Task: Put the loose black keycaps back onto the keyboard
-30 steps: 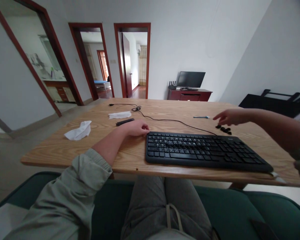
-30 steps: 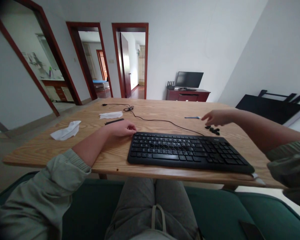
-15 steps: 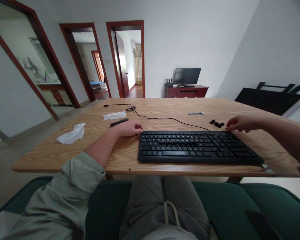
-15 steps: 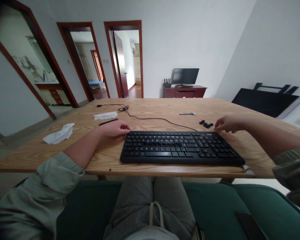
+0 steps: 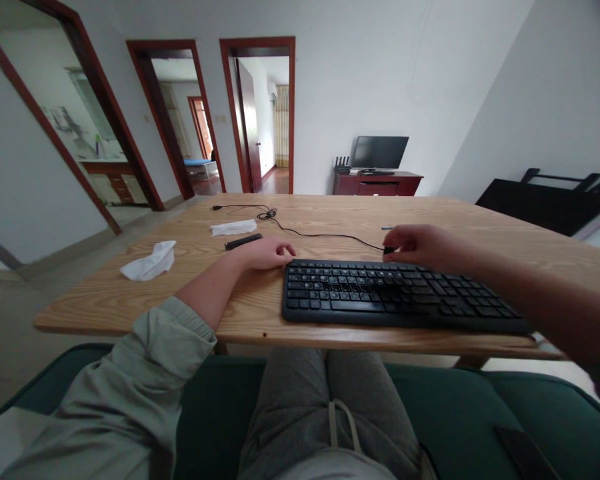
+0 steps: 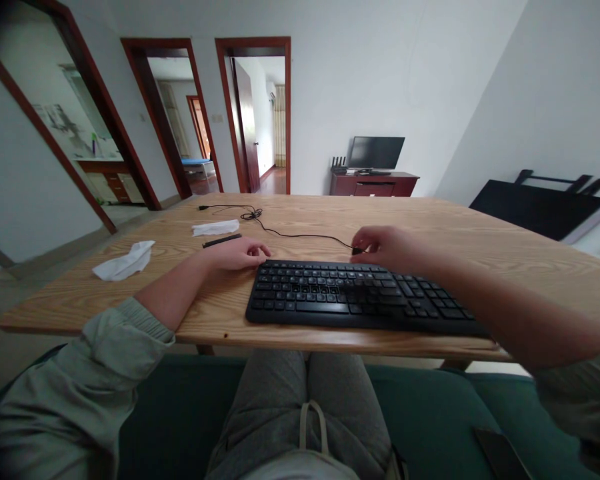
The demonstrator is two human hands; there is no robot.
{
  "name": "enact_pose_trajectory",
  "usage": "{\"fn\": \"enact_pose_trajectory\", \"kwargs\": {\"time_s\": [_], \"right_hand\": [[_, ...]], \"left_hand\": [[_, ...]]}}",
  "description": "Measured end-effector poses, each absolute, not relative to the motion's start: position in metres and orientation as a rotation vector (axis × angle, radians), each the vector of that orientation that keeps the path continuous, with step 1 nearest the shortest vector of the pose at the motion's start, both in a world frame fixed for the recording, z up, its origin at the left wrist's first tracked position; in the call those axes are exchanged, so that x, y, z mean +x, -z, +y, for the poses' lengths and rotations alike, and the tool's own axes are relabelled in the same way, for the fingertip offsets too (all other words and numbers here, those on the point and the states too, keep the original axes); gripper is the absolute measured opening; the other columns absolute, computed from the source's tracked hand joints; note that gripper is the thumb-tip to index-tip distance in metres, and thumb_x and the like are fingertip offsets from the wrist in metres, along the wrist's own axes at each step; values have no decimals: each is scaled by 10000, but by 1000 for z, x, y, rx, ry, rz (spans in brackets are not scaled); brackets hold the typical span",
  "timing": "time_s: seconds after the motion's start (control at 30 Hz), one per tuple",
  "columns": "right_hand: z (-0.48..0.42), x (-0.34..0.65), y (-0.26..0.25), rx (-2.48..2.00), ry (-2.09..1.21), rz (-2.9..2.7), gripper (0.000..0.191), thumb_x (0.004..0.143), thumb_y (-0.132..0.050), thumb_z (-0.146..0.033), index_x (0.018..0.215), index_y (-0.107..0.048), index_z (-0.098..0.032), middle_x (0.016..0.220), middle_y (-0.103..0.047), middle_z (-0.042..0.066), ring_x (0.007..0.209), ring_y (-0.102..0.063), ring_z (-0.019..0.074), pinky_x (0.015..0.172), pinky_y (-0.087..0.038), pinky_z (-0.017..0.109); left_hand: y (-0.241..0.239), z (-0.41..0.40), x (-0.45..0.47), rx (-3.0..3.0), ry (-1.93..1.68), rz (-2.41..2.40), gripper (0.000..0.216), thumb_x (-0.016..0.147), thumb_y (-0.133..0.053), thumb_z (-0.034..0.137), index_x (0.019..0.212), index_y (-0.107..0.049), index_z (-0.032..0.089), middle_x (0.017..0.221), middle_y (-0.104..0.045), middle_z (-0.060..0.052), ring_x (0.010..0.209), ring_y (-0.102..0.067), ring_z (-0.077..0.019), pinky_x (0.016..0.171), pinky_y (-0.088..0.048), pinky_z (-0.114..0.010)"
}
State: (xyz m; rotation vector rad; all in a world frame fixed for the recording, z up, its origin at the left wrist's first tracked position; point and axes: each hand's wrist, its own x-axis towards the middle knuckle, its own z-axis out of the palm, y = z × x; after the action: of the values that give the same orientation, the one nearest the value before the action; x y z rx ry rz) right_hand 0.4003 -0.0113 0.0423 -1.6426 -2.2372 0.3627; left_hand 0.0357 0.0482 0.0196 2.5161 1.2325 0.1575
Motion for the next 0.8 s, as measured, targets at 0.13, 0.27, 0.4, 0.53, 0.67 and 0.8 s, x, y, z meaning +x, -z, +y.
{"fn": "enact_pose_trajectory", "kwargs": {"time_s": [0.13,0.27,0.4,0.53,0.67,0.8], "right_hand": [[-39,332,-36,-1455,-213,-2470,318,861,-561,-450,1102,-651,-264,932,-704,45,806,-634,198,723,-460,303],[-47,301,-24,-1229,-92,-2577,292,907,-506,-301,1166,-631,-250,1132,-680,59,978,-626,207,862,-450,315],[-41,290,-10,-1080,50,-2616,211,907,-546,-293,1047,-678,-206,1032,-699,81,928,-631,216,852,-460,333],[-35,292,-3,-1042,106,-2654,195,899,-579,-317,951,-718,-191,917,-716,71,849,-650,206,802,-485,323],[-37,297,-4,-1033,31,-2649,232,906,-569,-321,1021,-738,-210,1012,-731,53,903,-676,196,851,-500,312],[-45,301,-9,-993,-66,-2667,241,901,-562,-290,1038,-742,-208,1054,-729,46,942,-680,180,891,-497,288]], "left_hand": [[-19,47,35,2553,-173,1234,445,855,-500,395,1231,-592,176,926,-675,-41,738,-592,-143,672,-414,-225],[-19,47,35,2567,-182,1216,463,857,-496,390,1259,-571,174,948,-669,-47,777,-602,-151,701,-420,-228],[-19,46,36,2563,-182,1220,487,854,-504,384,1286,-555,164,941,-675,-45,807,-606,-163,727,-425,-234],[-20,46,36,2568,-184,1213,481,848,-512,383,1277,-565,170,940,-678,-40,816,-606,-163,732,-424,-233],[-20,46,37,2570,-165,1221,466,851,-505,386,1255,-582,168,930,-679,-41,801,-600,-158,726,-419,-230],[-21,46,37,2569,-155,1211,449,850,-505,383,1234,-596,168,938,-680,-42,796,-599,-154,713,-417,-227]]}}
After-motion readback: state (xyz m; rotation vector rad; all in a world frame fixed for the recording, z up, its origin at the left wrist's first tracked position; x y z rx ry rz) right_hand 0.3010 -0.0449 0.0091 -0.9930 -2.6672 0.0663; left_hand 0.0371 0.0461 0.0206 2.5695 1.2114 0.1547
